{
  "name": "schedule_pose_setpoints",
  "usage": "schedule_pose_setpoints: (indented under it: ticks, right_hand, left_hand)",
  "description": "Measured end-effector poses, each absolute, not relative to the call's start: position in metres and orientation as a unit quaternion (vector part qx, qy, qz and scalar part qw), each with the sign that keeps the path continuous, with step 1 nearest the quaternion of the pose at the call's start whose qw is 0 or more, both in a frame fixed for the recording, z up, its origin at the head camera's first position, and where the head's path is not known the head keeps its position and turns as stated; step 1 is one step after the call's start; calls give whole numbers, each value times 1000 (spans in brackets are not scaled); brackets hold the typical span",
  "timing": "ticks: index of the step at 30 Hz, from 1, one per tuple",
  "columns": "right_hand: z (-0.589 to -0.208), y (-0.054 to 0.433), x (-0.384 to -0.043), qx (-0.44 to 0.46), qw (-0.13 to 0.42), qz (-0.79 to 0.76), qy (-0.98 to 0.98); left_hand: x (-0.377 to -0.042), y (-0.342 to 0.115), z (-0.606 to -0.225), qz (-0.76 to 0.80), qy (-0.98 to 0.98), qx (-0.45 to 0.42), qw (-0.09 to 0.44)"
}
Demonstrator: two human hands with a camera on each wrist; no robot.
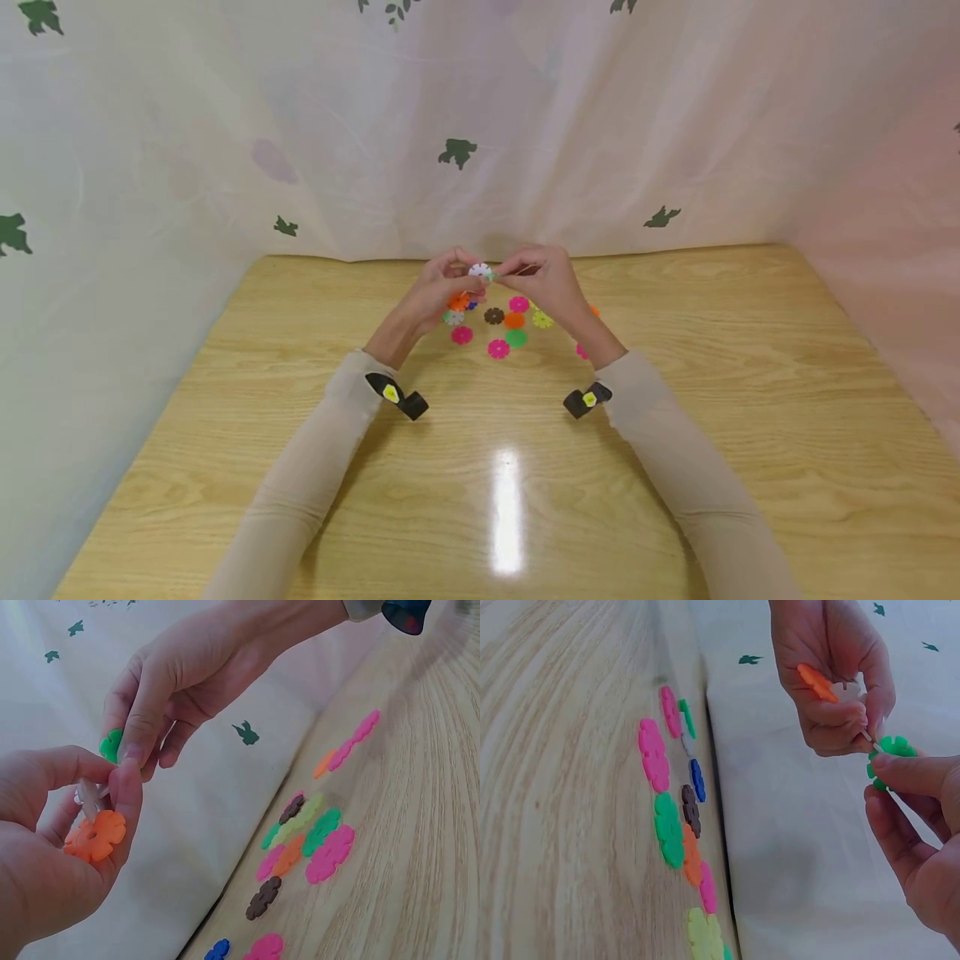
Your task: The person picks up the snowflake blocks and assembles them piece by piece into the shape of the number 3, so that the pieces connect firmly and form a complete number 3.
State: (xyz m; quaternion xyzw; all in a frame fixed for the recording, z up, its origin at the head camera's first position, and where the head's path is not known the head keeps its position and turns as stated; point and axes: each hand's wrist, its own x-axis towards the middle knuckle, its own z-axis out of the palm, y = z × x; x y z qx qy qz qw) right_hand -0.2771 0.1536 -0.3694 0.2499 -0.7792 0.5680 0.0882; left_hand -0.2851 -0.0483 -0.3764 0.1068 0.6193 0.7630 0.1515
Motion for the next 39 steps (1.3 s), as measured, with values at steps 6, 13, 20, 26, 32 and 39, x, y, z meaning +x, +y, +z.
schedule_pose_setpoints:
  ticks: [6,13,20,26,32,39]
  right_hand:
    - [-369,154,-277,241,96,554,-792]
    - [-369,156,-279,228,99,565,-787]
    - [-367,155,-279,236,112,575,-775]
    - [-369,153,-279,246,115,599,-753]
    - [-373,152,-278,243,105,620,-738]
    - [-374,150,-279,226,80,629,-739]
  left_hand:
    - [-285,-46,-376,759,623,91,165]
    - [-286,-46,-379,759,623,112,152]
    - [-286,-43,-381,773,610,130,118]
    - [-284,-42,-380,778,606,131,104]
    - [-283,-44,-378,775,610,130,103]
    - [-284,-48,-377,763,623,126,122]
